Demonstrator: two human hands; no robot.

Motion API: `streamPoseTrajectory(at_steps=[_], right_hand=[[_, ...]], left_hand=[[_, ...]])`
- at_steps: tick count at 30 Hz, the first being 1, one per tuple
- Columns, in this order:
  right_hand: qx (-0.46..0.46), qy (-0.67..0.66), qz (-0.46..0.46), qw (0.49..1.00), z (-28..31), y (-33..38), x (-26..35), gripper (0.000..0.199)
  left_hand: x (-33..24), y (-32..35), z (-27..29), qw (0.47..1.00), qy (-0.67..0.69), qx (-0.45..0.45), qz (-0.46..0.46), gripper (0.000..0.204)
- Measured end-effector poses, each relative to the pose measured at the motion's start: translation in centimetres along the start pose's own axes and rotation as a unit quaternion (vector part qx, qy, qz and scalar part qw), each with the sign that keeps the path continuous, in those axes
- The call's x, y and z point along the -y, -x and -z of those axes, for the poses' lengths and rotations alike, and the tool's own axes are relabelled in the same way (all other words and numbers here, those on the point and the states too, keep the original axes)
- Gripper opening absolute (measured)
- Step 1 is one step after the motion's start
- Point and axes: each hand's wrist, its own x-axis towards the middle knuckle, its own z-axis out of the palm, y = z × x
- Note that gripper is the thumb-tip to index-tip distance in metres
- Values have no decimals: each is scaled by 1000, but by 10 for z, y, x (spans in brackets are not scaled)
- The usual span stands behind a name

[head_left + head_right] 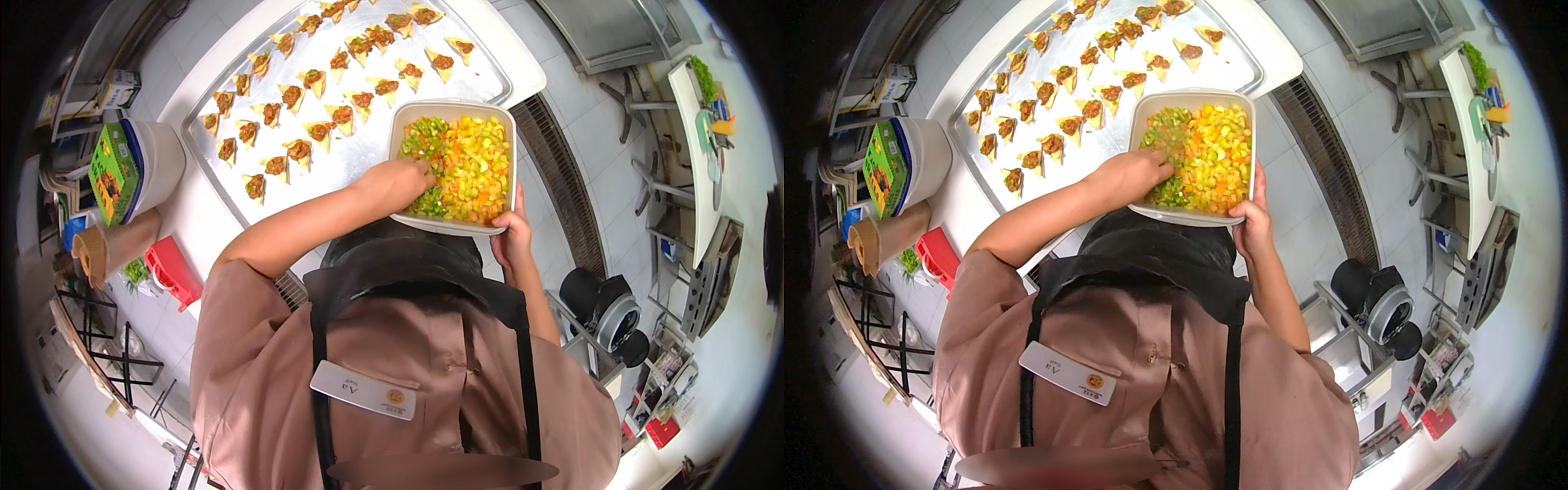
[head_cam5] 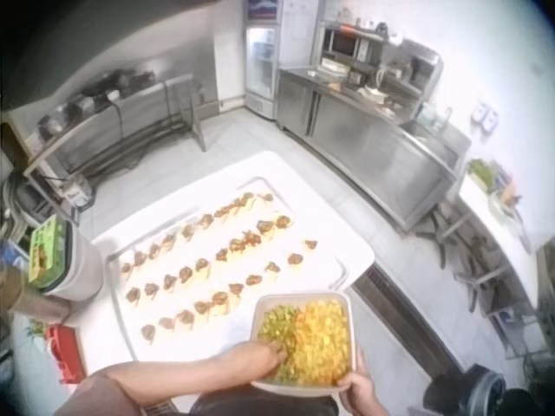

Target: The person spoons a brown filling into triangular tortilla shells arranged on a baking tray, then adds a colorful chopped vegetable mix on top of each shell. The person places the vegetable container into a refrigerator at the end.

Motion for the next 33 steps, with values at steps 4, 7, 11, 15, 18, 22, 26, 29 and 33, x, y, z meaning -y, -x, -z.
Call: streamPoseTrajectory(at_steps=[4,7,11,15,18,22,26,29,33], right_hand=[[1,-16,-2,1000,0,1,-2,94],[-8,-27,2,1000,5,0,-8,93],[-11,-9,29,999,11,-4,-16,89],[-23,-28,26,999,12,-5,-17,90],[-36,-28,22,999,11,-5,-14,91],[-57,-19,23,998,8,-9,-10,93],[-58,-17,19,998,4,-12,-8,95],[-58,-16,7,998,3,-15,-3,95],[-46,-7,-1,999,4,-23,1,96]], left_hand=[[11,-6,0,999,50,-6,-15,14],[35,-15,5,982,184,-44,-20,12],[73,-31,12,780,613,30,124,12],[119,-45,26,773,600,-109,174,16],[154,-50,26,840,443,-154,273,18],[186,-60,6,939,156,-167,259,21],[193,-49,-23,958,17,-174,227,22],[194,-37,-33,953,31,-195,230,18],[197,-21,-41,940,38,-250,228,17]])
